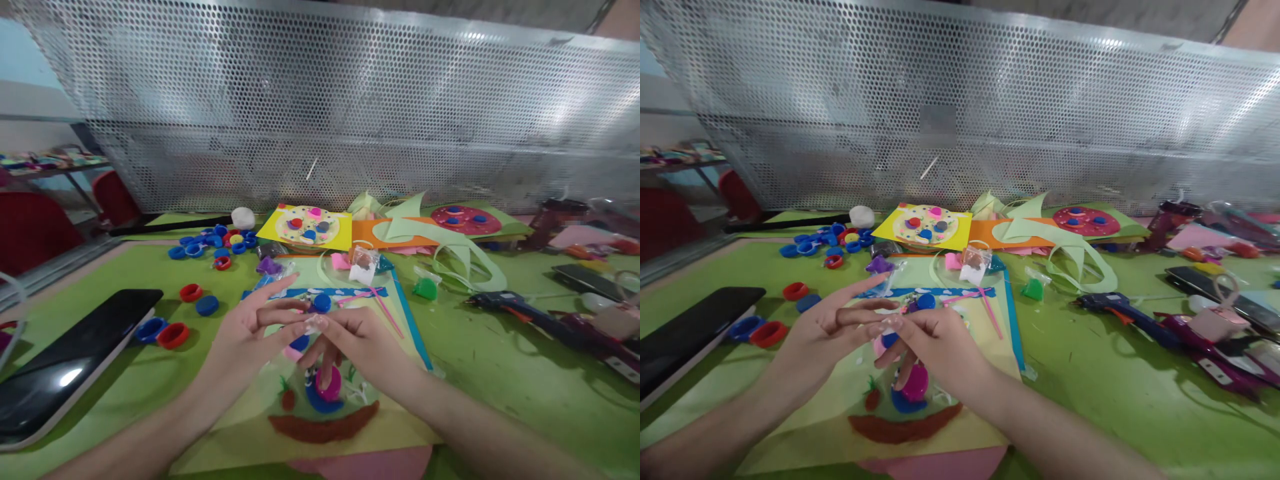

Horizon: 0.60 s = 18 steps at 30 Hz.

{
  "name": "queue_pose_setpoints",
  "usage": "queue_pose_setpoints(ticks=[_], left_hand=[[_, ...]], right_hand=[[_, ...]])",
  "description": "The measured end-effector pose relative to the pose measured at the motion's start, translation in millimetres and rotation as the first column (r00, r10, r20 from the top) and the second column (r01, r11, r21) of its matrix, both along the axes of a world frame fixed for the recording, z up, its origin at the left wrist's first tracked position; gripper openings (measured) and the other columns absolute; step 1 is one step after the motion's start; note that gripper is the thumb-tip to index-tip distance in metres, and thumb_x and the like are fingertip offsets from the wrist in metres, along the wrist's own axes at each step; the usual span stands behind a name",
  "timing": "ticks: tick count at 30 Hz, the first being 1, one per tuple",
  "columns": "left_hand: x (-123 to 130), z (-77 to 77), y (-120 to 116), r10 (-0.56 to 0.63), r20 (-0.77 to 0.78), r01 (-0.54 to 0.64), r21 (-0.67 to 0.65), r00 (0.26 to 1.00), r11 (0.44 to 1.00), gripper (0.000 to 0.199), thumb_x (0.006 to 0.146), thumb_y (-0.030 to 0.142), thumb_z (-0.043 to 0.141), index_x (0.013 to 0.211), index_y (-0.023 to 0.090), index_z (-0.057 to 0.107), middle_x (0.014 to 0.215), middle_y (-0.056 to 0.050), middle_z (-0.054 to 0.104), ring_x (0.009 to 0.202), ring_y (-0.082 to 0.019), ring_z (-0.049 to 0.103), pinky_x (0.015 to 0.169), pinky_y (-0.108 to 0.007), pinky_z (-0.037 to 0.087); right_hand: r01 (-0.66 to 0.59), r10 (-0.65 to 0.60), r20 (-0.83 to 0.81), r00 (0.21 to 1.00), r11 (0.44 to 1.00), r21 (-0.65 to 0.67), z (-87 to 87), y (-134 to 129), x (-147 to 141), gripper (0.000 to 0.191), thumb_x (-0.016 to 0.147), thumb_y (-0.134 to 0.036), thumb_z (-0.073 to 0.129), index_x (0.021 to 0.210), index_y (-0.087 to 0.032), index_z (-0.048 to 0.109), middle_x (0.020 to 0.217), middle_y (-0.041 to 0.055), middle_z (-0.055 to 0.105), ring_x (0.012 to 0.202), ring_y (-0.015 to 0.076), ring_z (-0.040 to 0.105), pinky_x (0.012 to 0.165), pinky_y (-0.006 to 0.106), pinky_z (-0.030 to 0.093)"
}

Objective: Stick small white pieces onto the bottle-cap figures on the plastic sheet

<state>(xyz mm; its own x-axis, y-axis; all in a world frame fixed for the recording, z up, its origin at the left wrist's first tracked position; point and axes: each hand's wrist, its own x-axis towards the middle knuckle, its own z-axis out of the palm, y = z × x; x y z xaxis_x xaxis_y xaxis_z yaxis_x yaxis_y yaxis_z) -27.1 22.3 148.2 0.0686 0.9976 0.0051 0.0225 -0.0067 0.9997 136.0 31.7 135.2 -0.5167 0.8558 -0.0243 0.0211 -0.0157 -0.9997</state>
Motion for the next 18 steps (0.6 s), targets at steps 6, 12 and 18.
queue_pose_setpoints(ticks=[6, 12, 18], left_hand=[[-1.7, 0.2, -0.1, -0.010, 0.018, 0.011, -0.037, 1.000, 0.999, 0.078, 0.066, 0.033, 0.078, 0.130, 0.012, 0.039, 0.082, -0.006, 0.072, 0.105, -0.024, 0.058, 0.073, -0.027, 0.054], [-1.9, -3.2, -0.2, -0.027, 0.093, 0.028, -0.010, 0.995, 1.000, 0.077, 0.076, 0.036, 0.069, 0.138, 0.019, 0.027, 0.100, -0.005, 0.070, 0.112, -0.021, 0.054, 0.077, -0.024, 0.054], [1.6, -2.8, -3.9, -0.032, 0.158, 0.041, -0.051, 0.987, 0.998, 0.074, 0.082, 0.036, 0.063, 0.141, 0.023, 0.019, 0.105, -0.006, 0.068, 0.114, -0.025, 0.052, 0.062, -0.025, 0.057]], right_hand=[[0.168, -0.173, 0.065, 0.983, 0.983, 0.079, 3.2, 0.9, -1.1, 0.024, 0.075, -0.041, 0.062, 0.076, -0.017, 0.063, 0.066, -0.0006, 0.066, 0.045, 0.0073, 0.058, 0.046, 0.018, 0.048], [0.212, -0.247, 0.130, 0.960, 0.949, 0.235, 5.0, -0.2, 1.9, 0.020, 0.080, -0.032, 0.058, 0.066, -0.017, 0.058, 0.056, -0.0025, 0.062, 0.042, 0.0065, 0.053, 0.042, 0.017, 0.042], [0.286, -0.520, 0.209, 0.829, 0.713, 0.640, -4.9, 1.2, 10.1, 0.024, 0.085, -0.037, 0.051, 0.073, -0.020, 0.063, 0.058, -0.0003, 0.063, 0.048, 0.0099, 0.053, 0.047, 0.021, 0.040]])
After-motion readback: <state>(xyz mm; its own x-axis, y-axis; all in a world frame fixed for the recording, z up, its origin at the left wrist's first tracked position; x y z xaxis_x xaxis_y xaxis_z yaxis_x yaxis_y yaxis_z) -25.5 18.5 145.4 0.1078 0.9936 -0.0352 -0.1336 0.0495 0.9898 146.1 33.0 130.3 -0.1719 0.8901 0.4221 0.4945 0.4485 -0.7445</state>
